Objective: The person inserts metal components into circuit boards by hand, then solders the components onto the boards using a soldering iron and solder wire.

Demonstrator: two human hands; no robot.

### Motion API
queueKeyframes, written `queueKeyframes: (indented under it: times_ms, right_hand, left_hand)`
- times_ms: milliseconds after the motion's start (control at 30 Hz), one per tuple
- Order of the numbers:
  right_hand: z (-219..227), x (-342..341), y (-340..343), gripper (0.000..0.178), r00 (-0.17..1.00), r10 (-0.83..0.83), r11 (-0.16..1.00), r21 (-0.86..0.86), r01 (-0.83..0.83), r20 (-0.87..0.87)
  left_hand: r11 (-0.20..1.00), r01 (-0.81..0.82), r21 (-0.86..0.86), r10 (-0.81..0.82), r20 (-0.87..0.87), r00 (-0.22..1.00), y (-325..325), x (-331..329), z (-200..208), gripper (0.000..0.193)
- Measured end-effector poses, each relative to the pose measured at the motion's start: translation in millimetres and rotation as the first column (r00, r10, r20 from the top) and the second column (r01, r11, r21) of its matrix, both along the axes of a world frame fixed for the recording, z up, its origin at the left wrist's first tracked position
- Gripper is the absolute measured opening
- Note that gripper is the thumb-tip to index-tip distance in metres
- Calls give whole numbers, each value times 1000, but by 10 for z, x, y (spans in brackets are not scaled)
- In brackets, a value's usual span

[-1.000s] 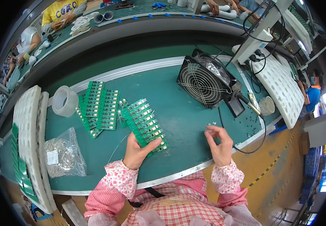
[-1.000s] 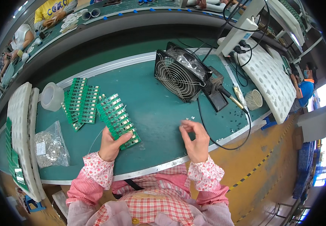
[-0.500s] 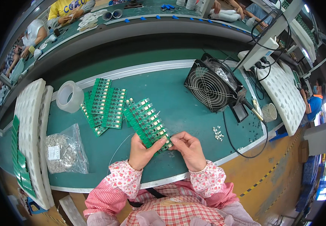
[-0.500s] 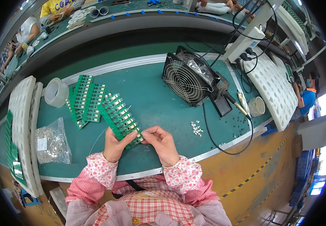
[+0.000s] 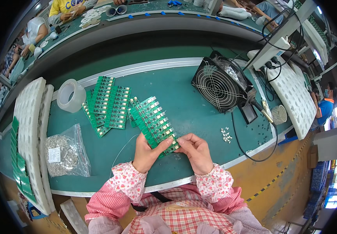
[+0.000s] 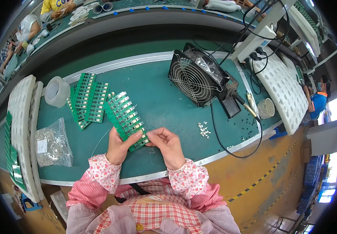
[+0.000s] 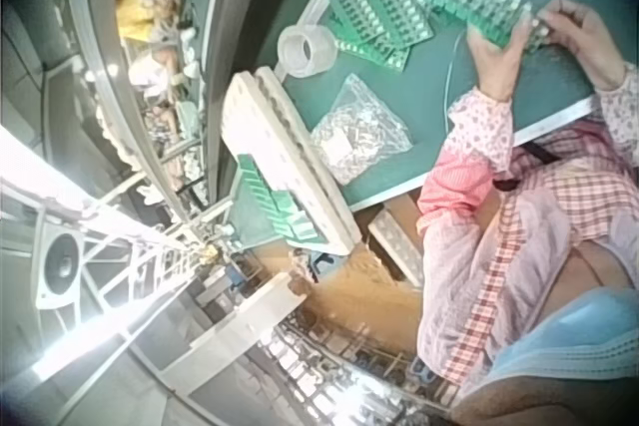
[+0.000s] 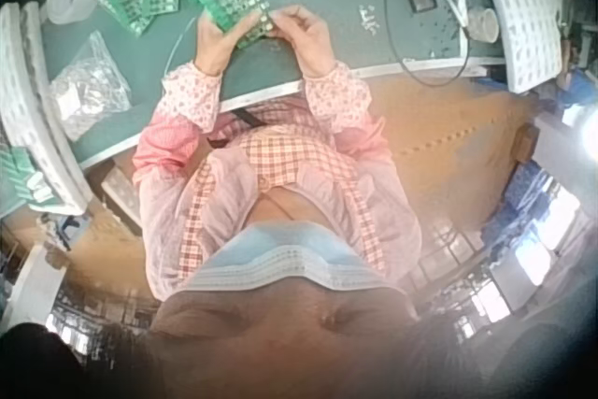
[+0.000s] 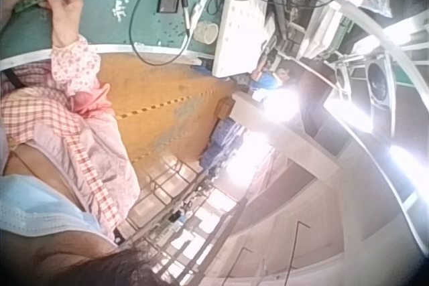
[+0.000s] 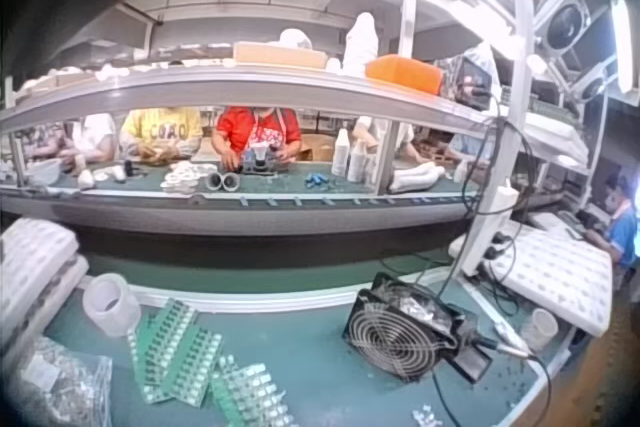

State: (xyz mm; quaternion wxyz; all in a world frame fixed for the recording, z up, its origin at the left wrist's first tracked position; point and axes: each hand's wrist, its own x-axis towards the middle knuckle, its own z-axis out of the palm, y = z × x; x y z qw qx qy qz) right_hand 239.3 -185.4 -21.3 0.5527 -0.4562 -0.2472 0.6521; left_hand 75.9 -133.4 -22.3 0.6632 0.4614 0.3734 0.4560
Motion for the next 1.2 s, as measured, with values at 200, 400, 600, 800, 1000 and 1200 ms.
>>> queueKeyframes:
  times_ms: [200,400,600,800,1000,1200]
  right_hand:
    - [36,-17,0,17,1000,2,1000,-1,-2,-2]
    - [14,-46,4,16,998,-28,1000,16,27,54]
    - [11,-88,-8,16,987,-74,996,58,66,141]
    - [-35,-70,-50,13,972,-102,991,105,81,212]
    - [-144,-157,-26,17,969,-153,978,168,121,196]
    - [64,480,-270,19,244,-458,889,437,139,855]
  left_hand:
    - [999,3,-42,0,62,998,-5,-2,-8,29]
    - [999,-14,52,15,-7,1000,-25,2,-8,25]
    - [998,-19,62,22,-48,999,-33,-15,1,25]
    - [996,-2,94,10,-80,997,-55,10,19,26]
    - [999,-6,47,10,-88,996,-54,-4,31,25]
    - [1000,-25,-7,24,-52,998,-41,0,5,26]
